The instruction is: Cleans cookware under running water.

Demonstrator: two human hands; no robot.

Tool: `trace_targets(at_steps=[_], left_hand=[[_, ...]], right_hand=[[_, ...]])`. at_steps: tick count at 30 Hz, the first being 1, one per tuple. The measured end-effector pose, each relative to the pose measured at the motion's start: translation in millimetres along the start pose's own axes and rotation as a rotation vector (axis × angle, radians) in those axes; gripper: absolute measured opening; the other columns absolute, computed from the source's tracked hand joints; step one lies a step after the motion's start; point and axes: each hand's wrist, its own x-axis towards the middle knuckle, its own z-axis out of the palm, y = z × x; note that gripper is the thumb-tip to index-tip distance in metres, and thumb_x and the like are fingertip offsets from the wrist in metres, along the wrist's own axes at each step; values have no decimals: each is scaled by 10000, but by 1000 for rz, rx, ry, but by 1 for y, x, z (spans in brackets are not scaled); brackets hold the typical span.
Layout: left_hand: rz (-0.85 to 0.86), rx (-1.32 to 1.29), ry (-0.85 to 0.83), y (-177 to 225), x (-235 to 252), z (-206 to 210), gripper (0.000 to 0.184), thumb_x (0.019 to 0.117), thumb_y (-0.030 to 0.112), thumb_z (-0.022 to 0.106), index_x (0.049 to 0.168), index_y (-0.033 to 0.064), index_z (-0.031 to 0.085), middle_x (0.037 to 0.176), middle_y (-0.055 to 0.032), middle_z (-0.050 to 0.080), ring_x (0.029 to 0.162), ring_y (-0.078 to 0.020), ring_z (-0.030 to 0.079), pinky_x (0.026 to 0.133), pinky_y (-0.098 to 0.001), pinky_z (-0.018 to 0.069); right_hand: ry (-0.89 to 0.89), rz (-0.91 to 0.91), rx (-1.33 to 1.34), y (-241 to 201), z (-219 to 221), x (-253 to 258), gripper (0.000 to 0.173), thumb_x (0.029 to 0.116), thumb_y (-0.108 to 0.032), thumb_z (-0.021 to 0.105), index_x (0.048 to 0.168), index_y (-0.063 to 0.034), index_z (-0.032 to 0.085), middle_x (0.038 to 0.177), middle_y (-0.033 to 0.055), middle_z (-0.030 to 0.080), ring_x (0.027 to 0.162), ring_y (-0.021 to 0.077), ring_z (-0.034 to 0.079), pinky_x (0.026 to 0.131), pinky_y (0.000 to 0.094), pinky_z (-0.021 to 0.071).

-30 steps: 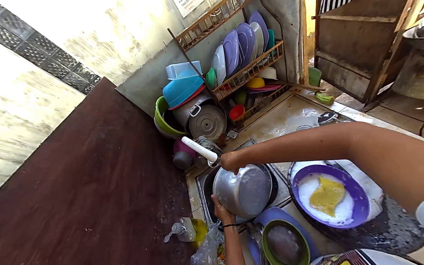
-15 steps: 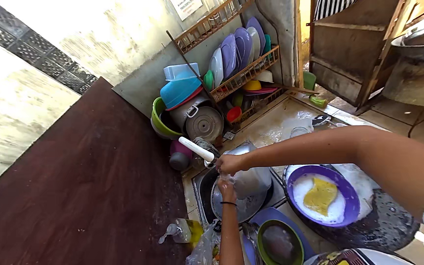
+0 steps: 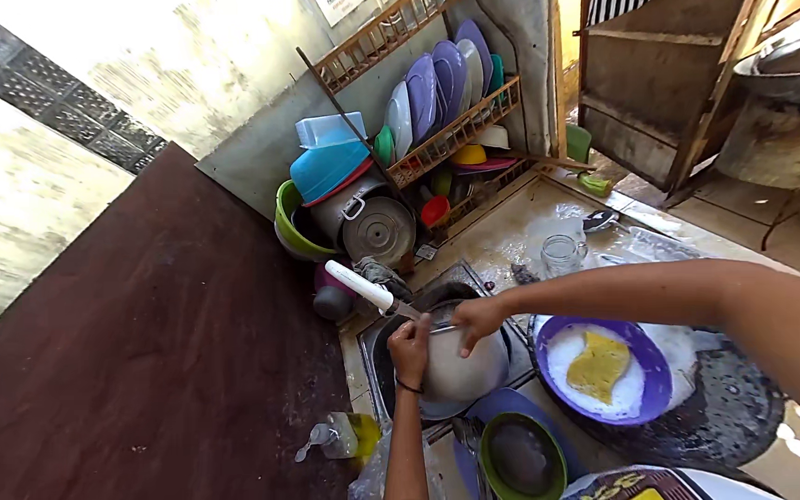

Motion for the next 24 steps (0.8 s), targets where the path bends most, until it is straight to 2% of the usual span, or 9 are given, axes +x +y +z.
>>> trace_targets(at_steps=[2,4,6,9,14,17,20,22,24], left_hand=[[-244,-83,249,-1,-20,6,314,972,134,644,1043,-171,631,935,-225,671,864,-203,649,832,-334,537],[-651,-398,281,8,-43,8,556,1051,132,521,1496,-120,302,1443,-332,457,1325,-375,483,1131,-484,390],[-1123,-677,265,33,-57,9,452,1074,312,420,1439,47,441,1318,-186,580,1151,-282,589,932,-502,508],[-1474,-922,134,35,-80,10,295,1049,232,393,1200,4,501,971,-177,616,793,-282,647,692,-434,583],[-1451,-849,285,23,-97,25,228,977,-28,393,1185,-57,482,939,-188,571,698,-238,589,595,-339,544],[-1387,-699,332,19,-100,29,371,1040,-22,373,1407,-74,386,1149,-307,579,761,-337,655,603,-429,580],[-1335,-561,269,19,-106,32,475,1101,43,342,1559,28,216,1306,-348,510,825,-381,673,638,-458,585],[-1273,-485,239,19,-109,35,648,1102,34,342,1627,168,-14,1431,-362,397,828,-394,678,622,-472,588],[-1222,-450,239,19,-109,33,784,1090,6,358,1610,277,-163,1539,-365,268,845,-417,682,605,-498,588]], right_hand=[[49,-28,-26,-5,21,10,322,953,-200,751,959,109,661,831,217,635,800,329,607,790,541,468],[83,-27,-117,-9,45,18,289,978,-191,714,995,95,681,882,258,670,874,418,652,831,618,478],[76,-1,-229,-10,70,21,253,1005,-165,652,1063,77,690,945,286,695,958,485,669,871,671,483],[-11,-27,-374,1,99,21,243,1023,-149,611,1119,67,669,970,296,692,977,509,663,855,674,485],[-224,-159,-301,28,90,34,347,1071,-254,563,1184,61,654,1003,304,689,995,496,669,887,656,489],[-343,46,-362,58,61,43,610,1093,-466,445,1302,70,645,1274,333,642,1293,501,550,1147,666,305],[-178,62,-709,117,51,74,593,1076,-344,526,1458,109,492,1641,275,308,1586,420,109,1250,608,-94],[-90,111,-695,128,74,91,587,1025,-252,607,1457,124,480,1665,294,224,1592,421,38,1246,607,-120],[-230,231,-471,100,108,93,636,1074,-411,503,1434,113,509,1614,348,294,1552,509,135,1220,715,-30]])
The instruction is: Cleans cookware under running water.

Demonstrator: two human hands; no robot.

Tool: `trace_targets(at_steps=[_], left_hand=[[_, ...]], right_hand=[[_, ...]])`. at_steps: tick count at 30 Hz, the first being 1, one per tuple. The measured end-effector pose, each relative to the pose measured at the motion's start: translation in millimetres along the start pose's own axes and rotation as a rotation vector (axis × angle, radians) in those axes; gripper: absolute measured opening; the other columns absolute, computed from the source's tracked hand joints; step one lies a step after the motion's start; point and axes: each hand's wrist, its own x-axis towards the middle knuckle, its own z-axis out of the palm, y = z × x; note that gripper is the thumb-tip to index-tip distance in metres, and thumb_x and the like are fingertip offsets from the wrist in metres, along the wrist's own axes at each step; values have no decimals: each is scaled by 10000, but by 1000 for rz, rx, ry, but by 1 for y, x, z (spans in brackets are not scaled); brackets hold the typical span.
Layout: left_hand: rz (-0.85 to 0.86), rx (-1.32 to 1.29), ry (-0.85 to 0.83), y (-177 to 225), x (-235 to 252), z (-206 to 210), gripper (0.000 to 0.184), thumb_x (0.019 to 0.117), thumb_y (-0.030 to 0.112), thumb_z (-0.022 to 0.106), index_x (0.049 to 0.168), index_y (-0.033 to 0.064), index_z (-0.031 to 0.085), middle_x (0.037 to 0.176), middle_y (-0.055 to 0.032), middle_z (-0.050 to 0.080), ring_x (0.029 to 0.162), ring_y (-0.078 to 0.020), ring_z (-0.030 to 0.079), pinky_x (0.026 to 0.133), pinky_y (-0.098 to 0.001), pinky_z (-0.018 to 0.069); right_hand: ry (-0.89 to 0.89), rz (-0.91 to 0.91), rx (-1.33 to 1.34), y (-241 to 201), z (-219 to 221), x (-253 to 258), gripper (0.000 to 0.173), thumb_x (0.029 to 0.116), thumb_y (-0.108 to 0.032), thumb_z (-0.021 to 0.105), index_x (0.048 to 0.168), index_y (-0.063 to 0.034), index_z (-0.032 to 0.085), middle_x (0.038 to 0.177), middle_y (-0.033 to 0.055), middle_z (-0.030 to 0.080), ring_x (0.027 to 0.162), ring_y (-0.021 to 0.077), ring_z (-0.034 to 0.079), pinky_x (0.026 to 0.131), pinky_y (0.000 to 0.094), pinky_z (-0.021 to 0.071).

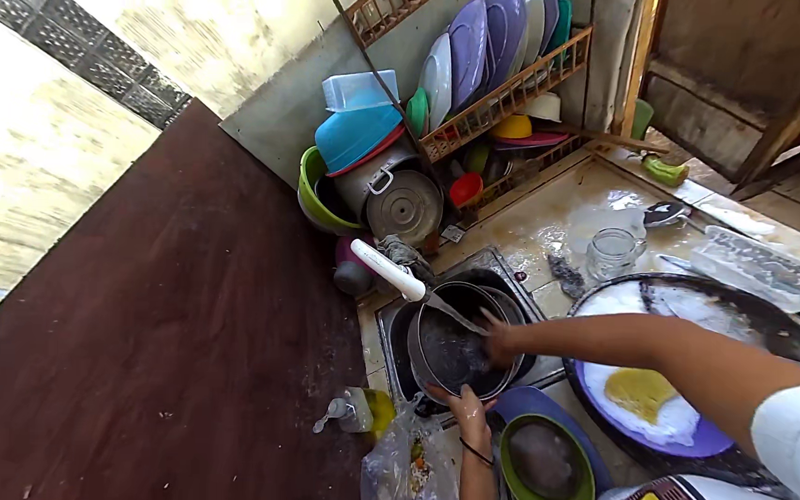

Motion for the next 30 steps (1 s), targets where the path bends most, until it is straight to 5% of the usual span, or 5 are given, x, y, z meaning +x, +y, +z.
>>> trace_targets(at_steps=[4,8,12,18,30], left_hand=[[15,64,-8,-5,4,-19,875,1056,-47,360,1588,318,-229,1637,-325,83,936,-463,670,609,-540,587],[-56,73,-3,-2,2,-23,828,1072,-29,349,1600,332,-177,1596,-344,178,952,-495,658,607,-560,579],[-122,90,-49,14,1,-30,742,1081,-5,349,1622,270,-77,1471,-355,374,875,-441,684,598,-517,588],[-255,0,-213,21,-1,-38,449,1046,-30,347,1488,12,276,1086,-309,627,714,-374,702,565,-465,601],[-59,-288,-266,2,32,23,360,996,19,397,1335,-34,509,1114,-193,621,913,-243,619,770,-400,536]], right_hand=[[-135,-104,35,-7,11,7,585,1091,-445,449,1405,30,584,1429,309,558,1407,508,435,1193,718,173],[43,-71,-103,18,-2,13,553,1040,-200,573,1461,138,454,1628,311,299,1568,451,148,1263,595,-27],[-171,-222,-73,12,-4,-20,648,1062,-554,454,1243,19,699,1202,304,682,1220,505,594,1074,684,366],[255,-447,-286,81,-77,-67,605,1059,-409,541,1353,117,598,1568,256,449,1550,419,262,1245,647,-16],[278,-572,-351,-30,-172,-142,730,943,-638,585,753,61,677,686,231,649,754,437,683,765,604,501]])
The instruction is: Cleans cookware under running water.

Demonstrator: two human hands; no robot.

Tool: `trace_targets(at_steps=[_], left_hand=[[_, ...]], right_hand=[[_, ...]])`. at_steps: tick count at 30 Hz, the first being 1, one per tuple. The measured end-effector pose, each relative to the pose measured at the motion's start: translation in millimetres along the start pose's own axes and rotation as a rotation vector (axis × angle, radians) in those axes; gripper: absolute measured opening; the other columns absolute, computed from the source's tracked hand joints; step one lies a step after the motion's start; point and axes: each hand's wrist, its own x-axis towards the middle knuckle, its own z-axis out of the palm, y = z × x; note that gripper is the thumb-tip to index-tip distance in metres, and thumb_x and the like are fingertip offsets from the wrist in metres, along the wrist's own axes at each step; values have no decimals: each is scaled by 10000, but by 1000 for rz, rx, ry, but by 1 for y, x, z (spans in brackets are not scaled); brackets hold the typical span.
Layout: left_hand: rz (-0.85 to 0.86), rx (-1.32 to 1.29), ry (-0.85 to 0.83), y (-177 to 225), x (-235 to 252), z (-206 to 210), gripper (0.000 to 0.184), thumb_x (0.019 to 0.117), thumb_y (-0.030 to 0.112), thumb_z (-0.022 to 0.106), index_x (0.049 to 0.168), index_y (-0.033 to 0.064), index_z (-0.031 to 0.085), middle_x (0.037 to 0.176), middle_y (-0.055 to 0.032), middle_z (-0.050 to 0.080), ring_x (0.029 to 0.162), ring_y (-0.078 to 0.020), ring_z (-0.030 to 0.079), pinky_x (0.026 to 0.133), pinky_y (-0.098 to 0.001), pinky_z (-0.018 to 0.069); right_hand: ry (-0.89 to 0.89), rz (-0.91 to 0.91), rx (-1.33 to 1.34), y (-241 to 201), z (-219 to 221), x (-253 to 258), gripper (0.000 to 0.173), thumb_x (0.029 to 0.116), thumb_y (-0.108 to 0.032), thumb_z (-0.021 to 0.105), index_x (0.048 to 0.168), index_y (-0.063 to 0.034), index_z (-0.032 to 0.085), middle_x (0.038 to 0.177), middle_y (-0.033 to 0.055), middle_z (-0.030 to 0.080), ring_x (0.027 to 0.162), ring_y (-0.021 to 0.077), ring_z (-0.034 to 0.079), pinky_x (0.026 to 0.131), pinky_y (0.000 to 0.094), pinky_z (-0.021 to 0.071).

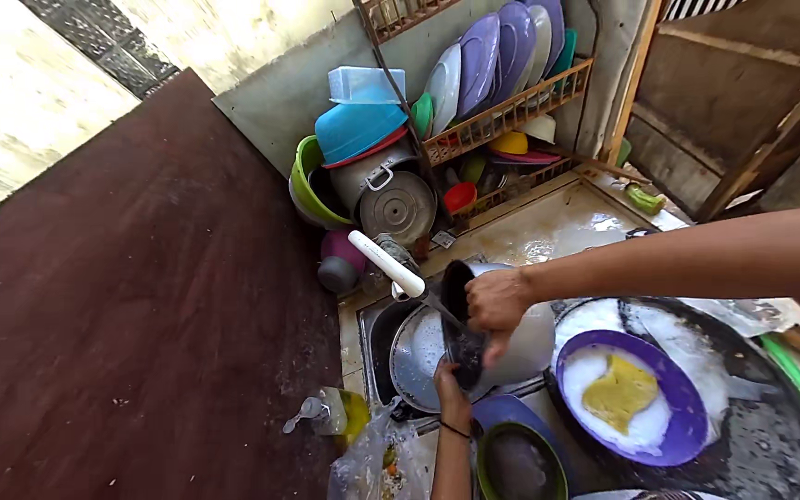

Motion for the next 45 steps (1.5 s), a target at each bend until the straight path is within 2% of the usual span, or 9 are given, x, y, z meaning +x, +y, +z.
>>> trace_targets(at_steps=[5,12,16,19,24,27,30,35,45], left_hand=[[265,172,3,7,-37,23,554,1124,292,163,1513,-44,370,1550,-271,374,1413,-361,371,1134,-569,290],[821,101,102,18,-6,35,292,1071,80,398,1041,-139,589,884,-82,588,848,-40,585,828,-210,502],[978,271,80,36,-4,55,325,1038,56,442,1228,-182,555,1176,-271,604,1131,-261,571,1030,-378,451],[1073,554,88,42,-11,76,411,940,61,499,1296,-145,500,1291,-314,577,1272,-467,507,1043,-725,295],[753,498,-124,49,15,74,591,1028,153,538,1505,-131,334,1537,-341,370,1437,-435,365,1206,-526,271],[451,35,-236,38,35,63,460,1113,165,306,1537,-11,320,1416,-214,511,1184,-223,573,992,-389,498],[211,-185,-189,24,37,65,546,1124,417,179,1470,71,422,1336,-178,575,1149,-276,595,920,-498,519],[-15,217,-357,1,40,76,493,1125,312,307,1519,39,424,1547,-207,447,1362,-377,491,1008,-607,456],[-5,914,-243,-54,110,1,322,1066,75,474,1270,-163,549,1184,-343,603,1085,-380,587,988,-509,457]], right_hand=[[-210,343,21,-8,6,55,652,1011,-546,576,933,96,661,902,287,661,930,490,655,756,645,475],[-154,489,114,-12,2,66,635,1092,-485,426,1046,111,640,1022,323,655,1033,520,642,814,679,485],[-73,610,181,-5,-4,45,625,1096,-467,425,1043,115,647,1071,328,654,1089,517,628,863,681,475],[12,636,239,16,-1,27,654,1032,-545,533,917,83,677,941,282,669,977,470,654,815,664,479],[197,715,501,61,3,-18,540,971,-425,703,900,110,678,867,250,646,851,368,617,830,578,459],[539,955,821,87,26,-46,531,1003,-448,648,982,81,687,925,204,661,856,279,619,852,516,491],[983,1174,1264,102,51,-57,537,1029,-484,583,1198,21,652,1111,178,680,997,251,660,901,467,534],[1650,1318,1616,144,82,-60,658,1054,-570,443,1389,-15,553,1377,220,587,1256,329,582,1025,561,483],[2223,1534,1698,253,80,-57,775,1075,-617,307,1430,46,497,1463,262,503,1358,342,507,1084,542,438]])
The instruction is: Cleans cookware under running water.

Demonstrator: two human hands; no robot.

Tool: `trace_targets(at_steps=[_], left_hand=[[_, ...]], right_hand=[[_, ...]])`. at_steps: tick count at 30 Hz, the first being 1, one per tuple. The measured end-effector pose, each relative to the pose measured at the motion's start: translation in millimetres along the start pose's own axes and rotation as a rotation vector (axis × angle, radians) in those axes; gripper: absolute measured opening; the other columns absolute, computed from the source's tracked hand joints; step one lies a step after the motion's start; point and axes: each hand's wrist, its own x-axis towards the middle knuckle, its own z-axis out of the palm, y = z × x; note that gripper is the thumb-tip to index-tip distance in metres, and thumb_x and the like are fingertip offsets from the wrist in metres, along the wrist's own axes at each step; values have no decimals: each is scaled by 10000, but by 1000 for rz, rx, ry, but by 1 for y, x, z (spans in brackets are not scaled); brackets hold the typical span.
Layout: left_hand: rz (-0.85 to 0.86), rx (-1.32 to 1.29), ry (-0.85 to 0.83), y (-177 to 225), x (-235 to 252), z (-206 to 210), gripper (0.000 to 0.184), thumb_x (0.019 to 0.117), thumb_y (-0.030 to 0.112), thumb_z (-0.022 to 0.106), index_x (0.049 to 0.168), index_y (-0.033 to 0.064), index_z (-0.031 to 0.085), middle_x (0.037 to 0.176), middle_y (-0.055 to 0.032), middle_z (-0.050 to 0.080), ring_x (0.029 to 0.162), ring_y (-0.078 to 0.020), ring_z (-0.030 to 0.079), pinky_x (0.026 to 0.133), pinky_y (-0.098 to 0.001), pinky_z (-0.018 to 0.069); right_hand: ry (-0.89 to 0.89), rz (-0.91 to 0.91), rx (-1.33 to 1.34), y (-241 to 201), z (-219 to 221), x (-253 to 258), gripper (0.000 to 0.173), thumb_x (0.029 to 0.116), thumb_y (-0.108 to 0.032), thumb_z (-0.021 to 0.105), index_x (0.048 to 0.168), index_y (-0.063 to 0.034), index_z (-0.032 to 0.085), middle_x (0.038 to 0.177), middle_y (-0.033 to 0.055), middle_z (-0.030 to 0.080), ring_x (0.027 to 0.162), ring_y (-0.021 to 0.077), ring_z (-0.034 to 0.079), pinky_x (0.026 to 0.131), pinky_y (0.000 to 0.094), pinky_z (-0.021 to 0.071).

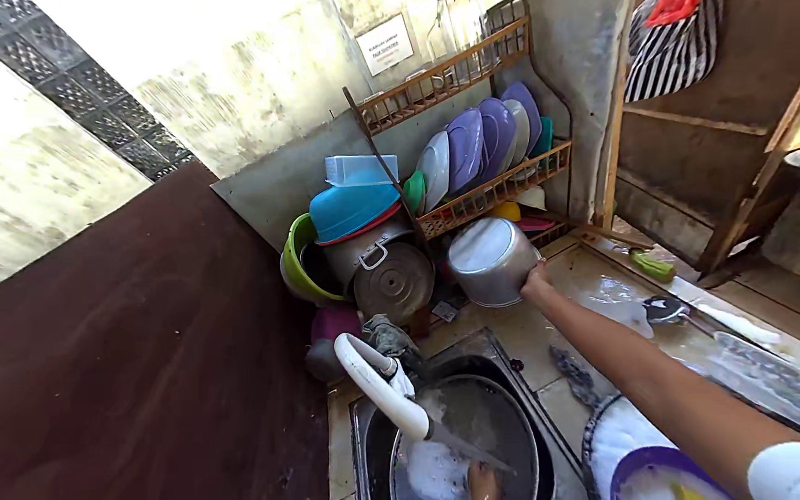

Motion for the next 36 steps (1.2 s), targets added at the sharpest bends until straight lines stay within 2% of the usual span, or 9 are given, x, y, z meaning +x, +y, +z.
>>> trace_targets(at_steps=[8,13,16,20,24,26,29,34,36], left_hand=[[66,242,-102,-39,33,-21,424,1036,142,559,1356,-135,536,1388,-351,538,1321,-449,525,1140,-540,398],[89,362,-308,-65,50,-12,538,1042,277,584,1414,-104,510,1454,-346,487,1391,-450,459,1189,-536,346],[2,450,-390,-51,44,-1,652,1038,416,566,1501,-29,458,1547,-310,405,1466,-463,351,1220,-585,271],[-10,525,-473,-35,37,8,823,1023,517,532,1617,28,240,1661,-292,169,1530,-498,168,1239,-628,164],[89,521,-599,-30,33,12,880,1028,532,494,1635,22,110,1684,-277,16,1557,-473,42,1257,-615,70],[159,492,-618,-30,32,18,961,1001,538,548,1617,-43,93,1674,-304,10,1560,-466,22,1268,-583,34],[148,533,-611,-30,23,23,1017,982,567,566,1610,-62,73,1672,-311,1,1562,-461,15,1274,-563,40],[184,538,-699,-13,11,17,822,1048,292,532,1596,-91,53,1659,-336,55,1566,-446,37,1270,-570,13],[152,677,-752,3,4,13,768,1060,183,512,1604,-70,33,1648,-318,175,1544,-407,225,1263,-523,190]], right_hand=[[-9,24,214,42,66,44,786,1056,-650,333,1407,31,508,1406,253,537,1286,346,548,1035,548,477],[-242,-92,106,94,89,74,918,976,-797,279,1517,-70,423,1525,209,476,1386,339,490,1094,583,443],[-242,-350,-38,115,96,81,780,1031,-580,507,1524,5,356,1460,253,513,1314,322,552,1082,499,484],[-286,-692,-368,111,92,88,875,1025,-382,619,1601,59,131,1598,352,274,1474,424,356,1213,498,331],[-291,-602,-508,88,99,89,771,961,-349,734,1506,62,374,1468,318,490,1370,405,501,1150,509,417],[-334,-527,-675,67,115,80,902,893,-296,814,1526,98,306,1503,345,427,1403,444,447,1165,536,390],[-336,-456,-955,55,136,60,874,953,-340,733,1527,128,271,1545,355,370,1417,455,436,1151,547,402],[-442,-579,-841,88,95,20,700,981,-154,645,1554,52,300,1563,337,336,1411,445,434,1132,528,430],[-625,-515,-917,110,41,-9,591,1007,-129,587,1518,43,346,1498,315,437,1337,418,510,1076,530,467]])
